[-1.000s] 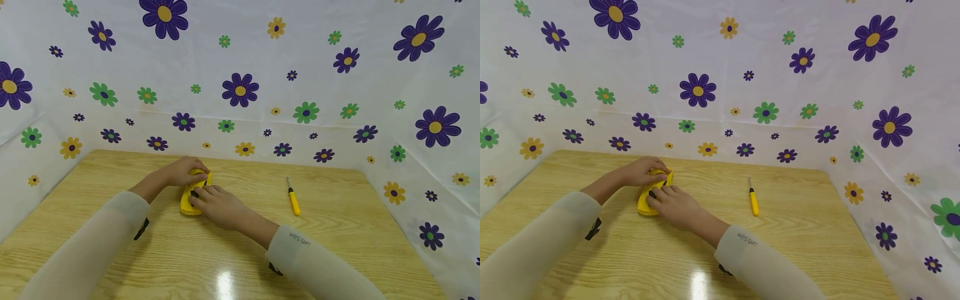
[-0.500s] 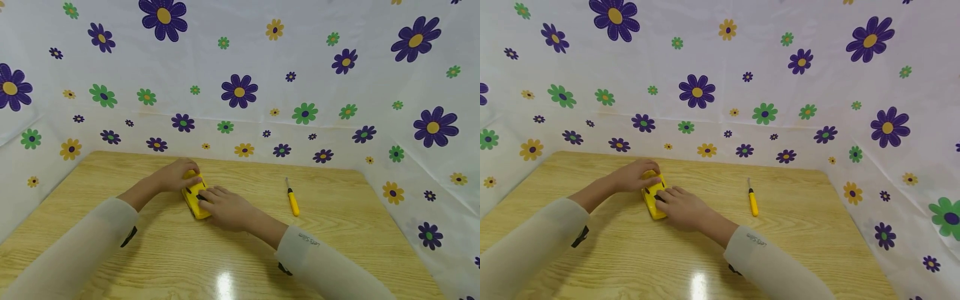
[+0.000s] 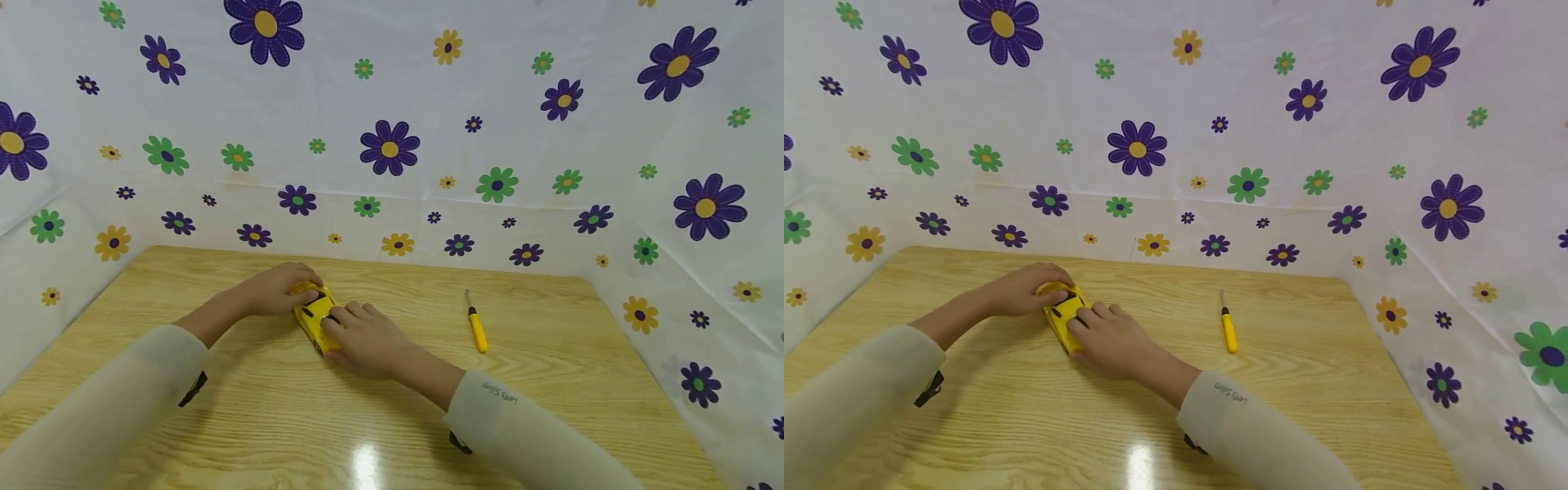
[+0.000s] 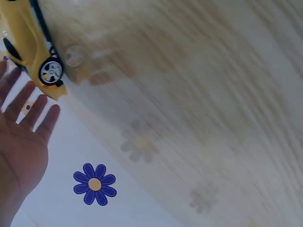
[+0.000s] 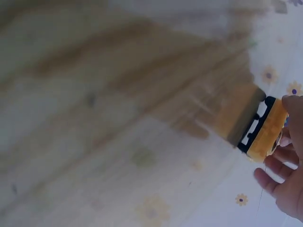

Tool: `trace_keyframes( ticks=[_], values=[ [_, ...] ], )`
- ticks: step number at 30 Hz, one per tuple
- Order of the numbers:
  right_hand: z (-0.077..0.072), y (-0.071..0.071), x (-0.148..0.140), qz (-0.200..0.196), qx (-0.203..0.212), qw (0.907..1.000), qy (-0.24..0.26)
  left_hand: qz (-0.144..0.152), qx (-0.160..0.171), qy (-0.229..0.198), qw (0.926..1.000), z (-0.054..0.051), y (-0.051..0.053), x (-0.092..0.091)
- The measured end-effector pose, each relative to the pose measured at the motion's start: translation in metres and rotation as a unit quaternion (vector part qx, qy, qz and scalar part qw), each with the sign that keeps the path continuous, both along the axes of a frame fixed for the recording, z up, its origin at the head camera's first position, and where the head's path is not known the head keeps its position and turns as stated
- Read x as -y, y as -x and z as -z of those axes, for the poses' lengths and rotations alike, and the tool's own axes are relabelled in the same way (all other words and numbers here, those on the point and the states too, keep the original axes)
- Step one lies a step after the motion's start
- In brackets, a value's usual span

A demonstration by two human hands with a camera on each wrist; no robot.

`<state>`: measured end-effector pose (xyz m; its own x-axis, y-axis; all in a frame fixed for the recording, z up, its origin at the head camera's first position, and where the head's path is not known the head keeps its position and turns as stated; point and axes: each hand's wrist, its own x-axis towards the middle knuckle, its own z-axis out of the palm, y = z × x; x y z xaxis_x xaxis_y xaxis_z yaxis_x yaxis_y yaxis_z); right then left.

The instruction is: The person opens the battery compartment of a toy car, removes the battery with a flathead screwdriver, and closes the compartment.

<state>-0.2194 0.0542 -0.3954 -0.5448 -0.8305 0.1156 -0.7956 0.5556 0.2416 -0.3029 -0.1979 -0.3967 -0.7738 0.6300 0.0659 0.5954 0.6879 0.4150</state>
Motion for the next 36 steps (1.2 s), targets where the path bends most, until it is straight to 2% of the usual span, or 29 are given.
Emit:
trace_keyframes(
  ticks=[5, 10, 13, 19, 26, 31, 36],
  values=[
    [0.004, -0.003, 0.005, 0.03, 0.015, 0.9994, 0.011, 0.035, -0.007, 0.023, 0.9991, 0.001, -0.005, 0.009],
    [0.005, 0.001, 0.006, 0.029, 0.029, 0.9989, 0.021, 0.049, -0.026, 0.047, 0.9973, 0.0, -0.007, 0.015],
    [0.004, 0.005, 0.004, 0.02, 0.049, 0.9983, 0.025, 0.049, -0.037, 0.056, 0.9966, 0.001, -0.008, 0.024],
    [0.006, 0.015, -0.003, -0.002, 0.081, 0.9963, 0.028, 0.045, -0.055, 0.062, 0.9955, 0.001, -0.02, 0.038],
    [0.007, 0.024, -0.011, -0.031, 0.092, 0.9951, 0.018, 0.036, -0.049, 0.059, 0.9964, 0.002, -0.036, 0.04],
    [0.008, 0.025, -0.01, -0.043, 0.103, 0.9936, 0.019, 0.032, -0.057, 0.062, 0.9959, 0.002, -0.042, 0.043],
    [0.008, 0.024, -0.01, -0.048, 0.091, 0.9947, 0.001, 0.036, -0.059, 0.056, 0.996, 0.002, -0.045, 0.045]
  ],
)
